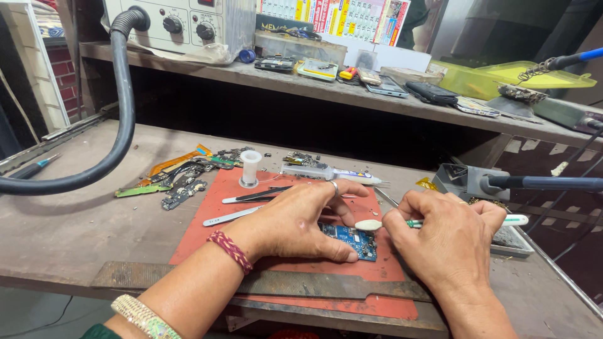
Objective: The person cleans a small blue circuit board using a toothbrush and then uses a metal tool to scrape and adjust components on the board. The work is performed on a red mat at a cluttered electronics repair bench.
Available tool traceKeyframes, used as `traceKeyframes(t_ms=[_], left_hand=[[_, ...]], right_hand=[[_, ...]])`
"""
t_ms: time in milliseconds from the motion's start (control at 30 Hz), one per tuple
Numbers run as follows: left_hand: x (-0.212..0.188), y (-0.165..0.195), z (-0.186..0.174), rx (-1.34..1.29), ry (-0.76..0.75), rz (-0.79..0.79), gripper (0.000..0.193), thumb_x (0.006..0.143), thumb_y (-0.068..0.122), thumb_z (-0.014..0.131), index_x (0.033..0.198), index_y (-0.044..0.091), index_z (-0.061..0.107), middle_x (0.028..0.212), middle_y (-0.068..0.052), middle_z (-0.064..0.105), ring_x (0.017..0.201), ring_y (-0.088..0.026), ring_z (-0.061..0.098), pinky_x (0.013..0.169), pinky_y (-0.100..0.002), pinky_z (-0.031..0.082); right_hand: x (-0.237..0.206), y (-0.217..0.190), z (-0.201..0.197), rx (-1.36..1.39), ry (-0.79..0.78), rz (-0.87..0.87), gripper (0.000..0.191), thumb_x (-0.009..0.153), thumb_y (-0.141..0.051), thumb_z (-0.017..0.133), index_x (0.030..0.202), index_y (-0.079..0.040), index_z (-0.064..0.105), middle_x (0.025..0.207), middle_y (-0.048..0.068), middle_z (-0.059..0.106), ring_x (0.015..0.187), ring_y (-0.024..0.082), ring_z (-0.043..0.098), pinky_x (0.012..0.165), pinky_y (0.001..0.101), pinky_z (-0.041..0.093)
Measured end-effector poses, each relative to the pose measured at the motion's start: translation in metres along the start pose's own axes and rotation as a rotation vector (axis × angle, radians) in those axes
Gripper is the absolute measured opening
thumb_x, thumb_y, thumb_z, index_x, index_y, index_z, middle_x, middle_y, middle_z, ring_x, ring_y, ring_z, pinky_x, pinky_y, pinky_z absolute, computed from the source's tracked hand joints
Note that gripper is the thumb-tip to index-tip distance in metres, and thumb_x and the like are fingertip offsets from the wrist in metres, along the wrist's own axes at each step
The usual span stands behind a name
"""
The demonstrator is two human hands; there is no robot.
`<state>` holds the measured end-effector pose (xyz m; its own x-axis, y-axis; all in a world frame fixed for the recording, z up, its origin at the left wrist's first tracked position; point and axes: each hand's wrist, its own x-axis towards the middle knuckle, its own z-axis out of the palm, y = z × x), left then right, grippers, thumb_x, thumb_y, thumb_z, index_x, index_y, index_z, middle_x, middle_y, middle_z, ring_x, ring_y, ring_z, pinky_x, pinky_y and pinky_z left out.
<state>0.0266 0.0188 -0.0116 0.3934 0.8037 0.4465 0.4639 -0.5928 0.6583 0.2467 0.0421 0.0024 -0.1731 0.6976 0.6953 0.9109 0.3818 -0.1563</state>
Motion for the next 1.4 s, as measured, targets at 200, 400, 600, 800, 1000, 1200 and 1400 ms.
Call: traceKeyframes(t_ms=[200,400,600,800,1000,1200,1400], left_hand=[[-0.0006,0.0011,-0.0004,-0.009,-0.002,0.0,0.089,0.061,0.026,0.088,0.144,0.019,0.055,0.106,-0.007,0.078,0.108,-0.021,0.075,0.102,-0.033,0.056],[-0.0016,0.0037,-0.001,-0.022,-0.005,-0.034,0.09,0.06,0.025,0.088,0.143,0.018,0.056,0.105,-0.008,0.078,0.107,-0.02,0.074,0.101,-0.033,0.056],[-0.0018,0.0042,-0.0009,-0.019,-0.009,-0.039,0.09,0.06,0.025,0.088,0.144,0.017,0.056,0.105,-0.008,0.077,0.107,-0.02,0.075,0.1,-0.033,0.056],[-0.0018,0.0041,-0.0016,-0.043,-0.007,-0.019,0.089,0.06,0.024,0.087,0.143,0.017,0.055,0.104,-0.007,0.078,0.107,-0.019,0.074,0.101,-0.032,0.055],[-0.0018,0.0042,-0.0007,-0.03,0.006,-0.018,0.085,0.061,0.024,0.087,0.14,0.016,0.057,0.103,-0.007,0.077,0.105,-0.02,0.075,0.1,-0.032,0.056],[-0.0008,0.0043,-0.0013,0.013,-0.001,-0.052,0.085,0.061,0.026,0.088,0.139,0.015,0.056,0.102,-0.007,0.077,0.104,-0.02,0.074,0.097,-0.033,0.056],[-0.0015,0.0043,-0.0017,-0.005,-0.003,-0.018,0.086,0.061,0.024,0.086,0.141,0.015,0.055,0.103,-0.007,0.079,0.105,-0.019,0.075,0.1,-0.032,0.055]], right_hand=[[-0.0006,-0.0011,-0.0011,0.007,-0.037,-0.031,0.02,0.069,-0.036,0.074,0.065,-0.016,0.077,0.079,0.007,0.075,0.072,0.025,0.057,0.092,0.0442,0.026],[0.0007,-0.0001,0.0001,-0.023,-0.079,0.038,0.021,0.071,-0.036,0.073,0.067,-0.015,0.077,0.077,0.007,0.074,0.076,0.023,0.059,0.094,0.0445,0.026],[-0.0008,-0.0013,0.0009,-0.032,-0.042,0.001,0.021,0.07,-0.036,0.074,0.067,-0.015,0.078,0.078,0.006,0.075,0.074,0.026,0.057,0.093,0.0439,0.026],[-0.0008,-0.0011,0.0004,0.045,0.006,-0.089,0.02,0.069,-0.035,0.073,0.067,-0.015,0.076,0.077,0.006,0.074,0.073,0.023,0.059,0.092,0.0447,0.026],[-0.0013,0.0007,0.0008,0.01,0.039,-0.09,0.02,0.07,-0.035,0.073,0.067,-0.016,0.077,0.074,0.007,0.072,0.07,0.025,0.058,0.088,0.045,0.027],[-0.001,0.0009,0.0,-0.036,-0.012,-0.035,0.022,0.072,-0.036,0.073,0.067,-0.015,0.076,0.071,0.006,0.072,0.072,0.024,0.058,0.091,0.0447,0.027],[-0.0015,0.0004,0.0005,0.016,-0.003,-0.116,0.02,0.07,-0.035,0.074,0.067,-0.015,0.075,0.073,0.004,0.073,0.069,0.024,0.056,0.088,0.0452,0.026]])
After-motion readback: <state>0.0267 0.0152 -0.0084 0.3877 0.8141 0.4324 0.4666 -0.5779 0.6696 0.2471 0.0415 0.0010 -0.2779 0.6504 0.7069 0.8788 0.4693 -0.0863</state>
